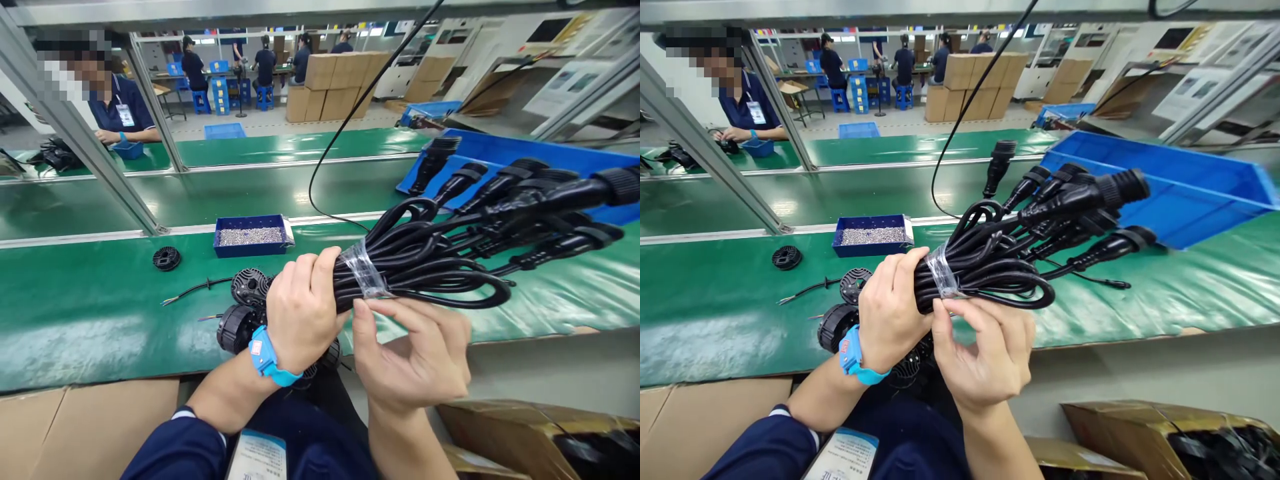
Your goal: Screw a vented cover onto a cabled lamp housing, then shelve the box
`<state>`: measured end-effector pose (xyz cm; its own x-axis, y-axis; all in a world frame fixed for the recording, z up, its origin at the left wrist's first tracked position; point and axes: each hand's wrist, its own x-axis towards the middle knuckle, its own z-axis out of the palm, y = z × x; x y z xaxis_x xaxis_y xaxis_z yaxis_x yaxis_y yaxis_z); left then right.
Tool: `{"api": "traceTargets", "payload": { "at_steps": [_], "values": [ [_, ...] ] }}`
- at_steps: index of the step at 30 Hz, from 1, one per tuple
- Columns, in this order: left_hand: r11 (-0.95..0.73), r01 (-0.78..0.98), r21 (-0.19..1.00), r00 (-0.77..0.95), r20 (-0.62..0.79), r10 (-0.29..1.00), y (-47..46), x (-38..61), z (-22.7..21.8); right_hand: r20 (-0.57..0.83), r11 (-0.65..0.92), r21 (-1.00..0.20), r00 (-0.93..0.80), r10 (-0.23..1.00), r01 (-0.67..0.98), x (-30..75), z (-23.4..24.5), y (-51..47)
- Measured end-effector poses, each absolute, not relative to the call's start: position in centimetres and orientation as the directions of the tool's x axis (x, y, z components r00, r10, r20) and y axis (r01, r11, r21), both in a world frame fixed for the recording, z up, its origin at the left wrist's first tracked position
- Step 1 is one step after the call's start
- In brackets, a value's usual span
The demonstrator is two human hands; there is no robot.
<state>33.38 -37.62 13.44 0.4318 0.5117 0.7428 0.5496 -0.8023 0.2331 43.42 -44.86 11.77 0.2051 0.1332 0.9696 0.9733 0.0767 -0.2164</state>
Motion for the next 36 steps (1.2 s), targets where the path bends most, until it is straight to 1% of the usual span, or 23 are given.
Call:
{"api": "traceTargets", "payload": {
  "at_steps": [3, 5, 9, 11, 13, 16, 21, 25, 28, 30, 31, 32, 34, 35, 36],
  "values": [
    [-0.797, 0.550, 0.249, 0.426, 0.738, 0.524, -37.5, 33.3, 13.5, 0.959, 0.167, -0.275, 0.258, 0.117, 0.947, 43.1, 11.3, -44.4],
    [-0.799, 0.541, 0.262, 0.425, 0.735, 0.529, -37.5, 33.2, 13.5, 0.963, 0.191, -0.268, 0.256, 0.085, 0.944, 43.1, 11.1, -44.1],
    [-0.805, 0.536, 0.256, 0.413, 0.752, 0.514, -37.5, 33.2, 13.4, 0.970, 0.172, -0.245, 0.242, 0.037, 0.954, 43.2, 11.0, -43.7],
    [-0.803, 0.537, 0.258, 0.407, 0.755, 0.514, -37.4, 33.1, 13.3, 0.970, 0.163, -0.241, 0.236, 0.049, 0.957, 43.0, 11.3, -43.7],
    [-0.804, 0.535, 0.260, 0.406, 0.755, 0.515, -37.4, 33.1, 13.3, 0.972, 0.118, -0.229, 0.221, 0.077, 0.966, 42.6, 11.5, -43.8],
    [-0.802, 0.537, 0.260, 0.410, 0.751, 0.518, -37.3, 33.0, 13.3, 0.977, 0.062, -0.194, 0.187, 0.104, 0.979, 42.2, 11.4, -43.9],
    [-0.798, 0.543, 0.263, 0.426, 0.732, 0.531, -37.4, 32.8, 13.2, 0.990, 0.070, -0.108, 0.101, 0.103, 0.992, 42.7, 10.3, -43.9],
    [-0.797, 0.537, 0.279, 0.427, 0.724, 0.541, -37.5, 32.8, 13.1, 0.996, 0.091, -0.056, 0.049, 0.080, 0.994, 43.1, 10.0, -43.9],
    [-0.801, 0.517, 0.300, 0.420, 0.727, 0.543, -37.5, 32.8, 13.2, 0.996, 0.063, -0.011, 0.005, 0.091, 0.998, 42.9, 10.2, -43.9],
    [-0.803, 0.458, 0.382, 0.433, 0.692, 0.577, -37.2, 32.6, 13.6, 0.992, 0.111, 0.015, -0.029, 0.124, 0.994, 42.7, 10.2, -44.0],
    [-0.800, 0.401, 0.447, 0.454, 0.662, 0.597, -37.0, 32.4, 13.9, 0.991, 0.165, -0.002, -0.020, 0.132, 0.986, 42.7, 10.2, -44.1],
    [-0.786, 0.329, 0.524, 0.477, 0.626, 0.617, -36.7, 32.2, 14.2, 0.992, 0.227, -0.044, 0.016, 0.126, 0.973, 42.7, 10.2, -44.2],
    [-0.715, 0.171, 0.678, 0.537, 0.544, 0.645, -36.1, 31.6, 14.8, 0.979, 0.350, -0.204, 0.187, 0.081, 0.914, 43.1, 10.3, -44.2],
    [-0.658, 0.104, 0.746, 0.571, 0.497, 0.653, -35.7, 31.2, 15.0, 0.951, 0.409, -0.302, 0.299, 0.074, 0.861, 43.2, 10.4, -44.1],
    [-0.592, 0.051, 0.805, 0.603, 0.447, 0.660, -35.4, 30.8, 15.2, 0.914, 0.466, -0.391, 0.395, 0.093, 0.794, 43.4, 10.6, -43.9]
  ]
}}
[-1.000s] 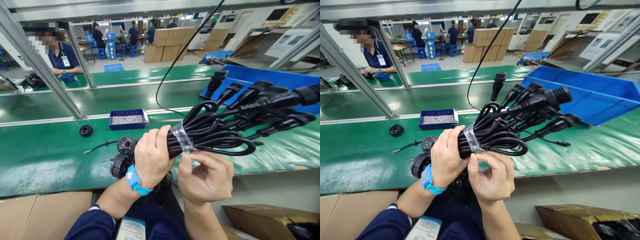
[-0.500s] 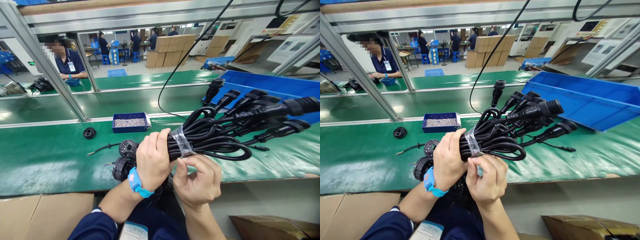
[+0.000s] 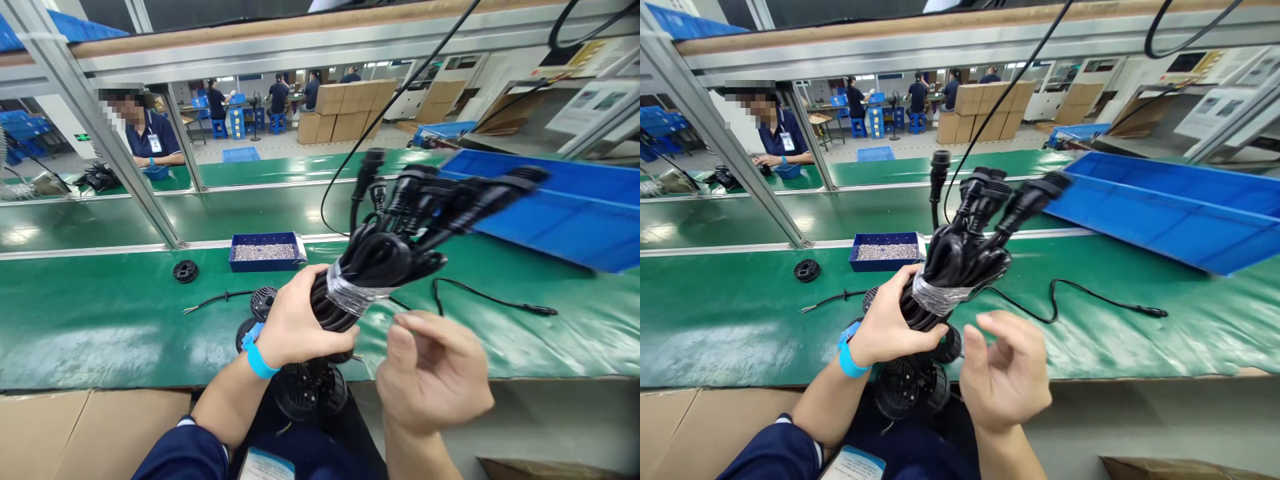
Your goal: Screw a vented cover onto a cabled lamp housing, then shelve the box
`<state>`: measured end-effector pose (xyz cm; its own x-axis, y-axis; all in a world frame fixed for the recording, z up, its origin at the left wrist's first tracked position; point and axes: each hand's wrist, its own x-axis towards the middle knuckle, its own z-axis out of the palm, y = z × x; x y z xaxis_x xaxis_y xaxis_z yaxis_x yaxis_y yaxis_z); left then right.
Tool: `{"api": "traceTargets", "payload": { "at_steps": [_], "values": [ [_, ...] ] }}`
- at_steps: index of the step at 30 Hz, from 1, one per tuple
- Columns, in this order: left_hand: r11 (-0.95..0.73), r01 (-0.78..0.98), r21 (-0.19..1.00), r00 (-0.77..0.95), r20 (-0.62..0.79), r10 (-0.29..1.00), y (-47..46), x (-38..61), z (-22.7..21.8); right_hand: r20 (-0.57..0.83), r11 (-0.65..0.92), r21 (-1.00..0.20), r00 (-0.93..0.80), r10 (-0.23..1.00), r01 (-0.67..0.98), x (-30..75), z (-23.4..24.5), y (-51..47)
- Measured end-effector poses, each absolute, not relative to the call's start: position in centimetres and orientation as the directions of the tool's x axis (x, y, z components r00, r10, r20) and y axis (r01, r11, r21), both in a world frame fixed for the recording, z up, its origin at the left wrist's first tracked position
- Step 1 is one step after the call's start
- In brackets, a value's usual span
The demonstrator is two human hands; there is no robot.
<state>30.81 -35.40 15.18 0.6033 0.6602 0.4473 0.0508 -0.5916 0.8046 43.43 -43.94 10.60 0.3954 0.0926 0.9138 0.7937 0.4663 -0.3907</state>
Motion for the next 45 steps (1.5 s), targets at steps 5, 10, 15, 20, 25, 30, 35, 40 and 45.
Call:
{"api": "traceTargets", "payload": {
  "at_steps": [5, 10, 15, 20, 25, 30, 35, 40, 45],
  "values": [
    [-0.260, -0.199, 0.945, 0.734, 0.320, 0.599, -34.2, 28.8, 15.1, 0.799, 0.604, -0.594, 0.481, 0.361, 0.532, 43.4, 12.1, -42.6],
    [-0.148, -0.306, 0.941, 0.768, 0.336, 0.546, -33.4, 27.5, 14.7, 0.812, 0.647, -0.573, 0.452, 0.368, 0.503, 42.3, 12.5, -41.6],
    [0.075, -0.382, 0.921, 0.779, 0.277, 0.562, -33.4, 27.2, 13.8, 0.682, 0.616, -0.716, 0.519, 0.516, 0.328, 42.0, 12.8, -41.6],
    [0.294, -0.497, 0.816, 0.796, 0.293, 0.530, -33.0, 27.7, 10.7, 0.646, 0.588, -0.759, 0.434, 0.628, 0.279, 41.7, 13.3, -41.5],
    [0.458, -0.514, 0.725, 0.843, 0.328, 0.426, -32.1, 28.5, 9.1, 0.741, 0.634, -0.671, 0.324, 0.588, 0.384, 41.1, 14.1, -41.5],
    [0.376, -0.502, 0.779, 0.842, 0.342, 0.417, -32.1, 28.5, 8.6, 0.915, 0.657, -0.385, 0.177, 0.361, 0.649, 41.0, 15.6, -41.9],
    [0.264, -0.469, 0.843, 0.809, 0.291, 0.510, -32.9, 28.1, 8.4, 0.961, 0.519, -0.221, 0.092, 0.261, 0.826, 41.0, 16.9, -42.9],
    [0.091, -0.474, 0.876, 0.750, 0.347, 0.562, -34.0, 28.0, 10.3, 0.978, 0.371, -0.068, -0.011, 0.206, 0.926, 41.0, 17.1, -43.4],
    [0.062, -0.483, 0.873, 0.736, 0.367, 0.569, -34.4, 28.1, 11.2, 0.945, 0.370, -0.095, -0.033, 0.325, 0.924, 41.8, 18.0, -43.2]
  ]
}}
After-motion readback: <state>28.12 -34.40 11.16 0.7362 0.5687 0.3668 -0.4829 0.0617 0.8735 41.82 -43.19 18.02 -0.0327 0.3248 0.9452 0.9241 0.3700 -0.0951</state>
